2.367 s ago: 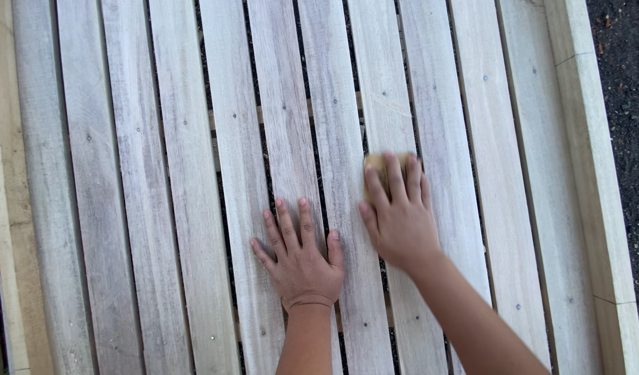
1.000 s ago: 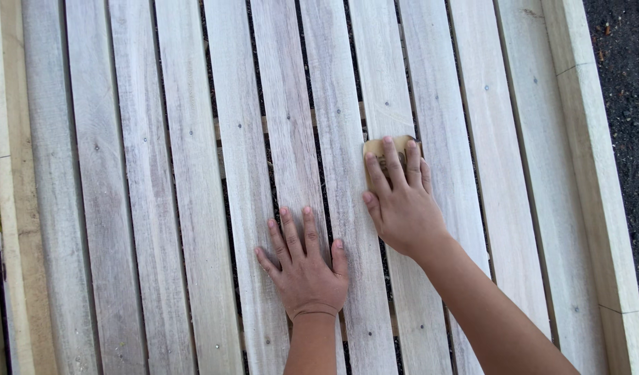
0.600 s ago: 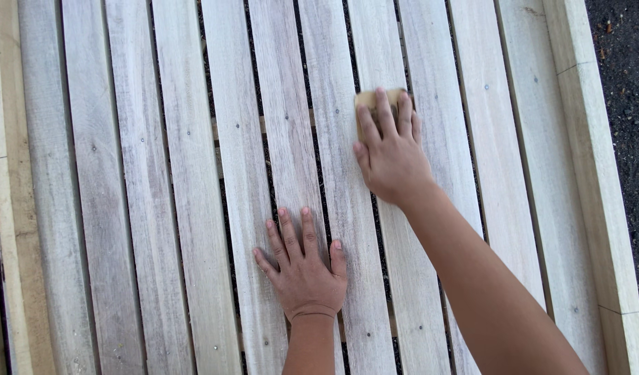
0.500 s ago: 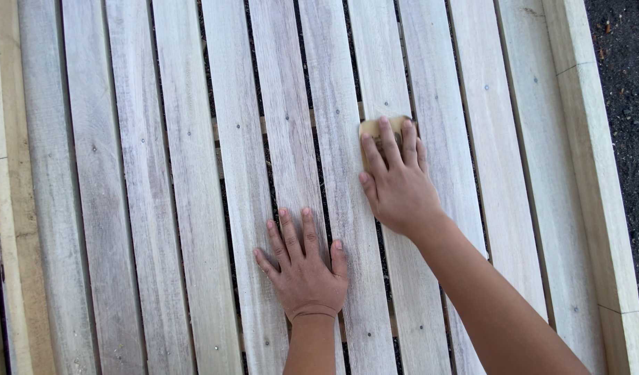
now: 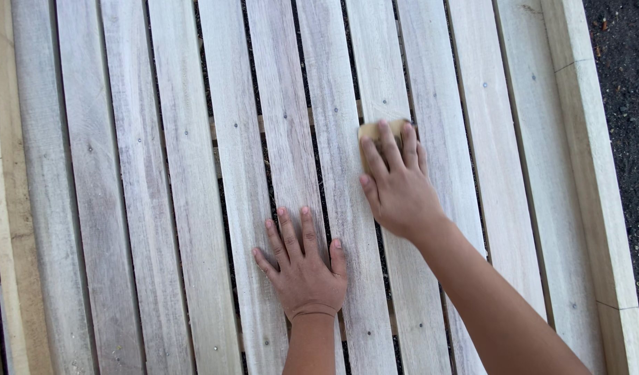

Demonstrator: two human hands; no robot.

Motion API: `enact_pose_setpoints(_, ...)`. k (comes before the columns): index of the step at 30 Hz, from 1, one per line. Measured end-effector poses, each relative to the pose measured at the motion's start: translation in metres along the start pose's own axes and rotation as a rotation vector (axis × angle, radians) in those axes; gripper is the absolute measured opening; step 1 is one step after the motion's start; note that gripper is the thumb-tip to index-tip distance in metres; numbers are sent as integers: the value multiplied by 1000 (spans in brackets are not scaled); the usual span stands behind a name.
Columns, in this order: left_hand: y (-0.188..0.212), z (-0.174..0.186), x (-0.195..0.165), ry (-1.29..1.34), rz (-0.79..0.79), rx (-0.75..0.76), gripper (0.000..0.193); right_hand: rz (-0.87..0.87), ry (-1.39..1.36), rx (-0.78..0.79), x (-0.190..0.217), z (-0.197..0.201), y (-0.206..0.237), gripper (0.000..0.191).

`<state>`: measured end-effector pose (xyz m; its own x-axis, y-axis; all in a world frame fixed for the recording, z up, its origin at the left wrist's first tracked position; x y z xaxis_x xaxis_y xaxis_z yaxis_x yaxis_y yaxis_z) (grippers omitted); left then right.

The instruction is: The person sands the slatted surface of a wooden bench or table, rubbing a sanding block back and forth along the wood slats with one hand while the other hand steadies the surface. They work progressively across different sections of the slats throughout the clip.

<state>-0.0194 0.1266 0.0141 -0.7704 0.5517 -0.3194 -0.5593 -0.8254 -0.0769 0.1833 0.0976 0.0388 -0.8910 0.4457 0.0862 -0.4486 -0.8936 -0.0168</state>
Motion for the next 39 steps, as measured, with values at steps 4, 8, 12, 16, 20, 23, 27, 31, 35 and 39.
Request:
enact_pose_setpoints(4,0,1,0,2,-3,-10,74,-29,107,71,0,-10,2,64)
enact_pose_setpoints(8,-1,-1,0,-3,4,-1,73,-79,86,40,-8,-10,-59,66)
enact_pose_setpoints(12,-2,-1,0,-21,15,7,74,-97,100,22,-9,-11,-75,65)
enact_pose_setpoints(16,-1,-1,0,-10,5,12,75,-69,143,42,5,-16,7,65)
enact_pose_setpoints(20,-1,-1,0,-20,15,33,75,-36,115,36,34,-18,123,66)
enact_pose_setpoints(23,-2,-1,0,-25,10,18,74,-21,123,62,45,-18,161,65)
enact_pose_setpoints(27,-1,-1,0,-29,12,22,75,-23,136,6,34,-11,101,68)
enact_pose_setpoints(31,-1,-4,2,-27,28,41,76,-98,123,109,8,-7,-23,70)
enact_pose_setpoints(35,-2,-5,2,-35,15,31,76,-121,77,51,-5,-5,-98,69)
enact_pose_setpoints(39,-2,-2,0,-19,19,23,76,-99,105,6,4,-11,-61,72)
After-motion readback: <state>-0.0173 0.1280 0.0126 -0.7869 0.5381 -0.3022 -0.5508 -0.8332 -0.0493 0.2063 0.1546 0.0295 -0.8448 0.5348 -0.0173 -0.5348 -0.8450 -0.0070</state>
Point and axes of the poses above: each hand's wrist, its own y-axis away from the middle knuckle, its own z-axis out of the back of the hand, x = y × z, the point moved 4 cm from there along -y, towards the middle knuckle, and after that the axes turned 11 degrees about y, right-handed, at the moved point
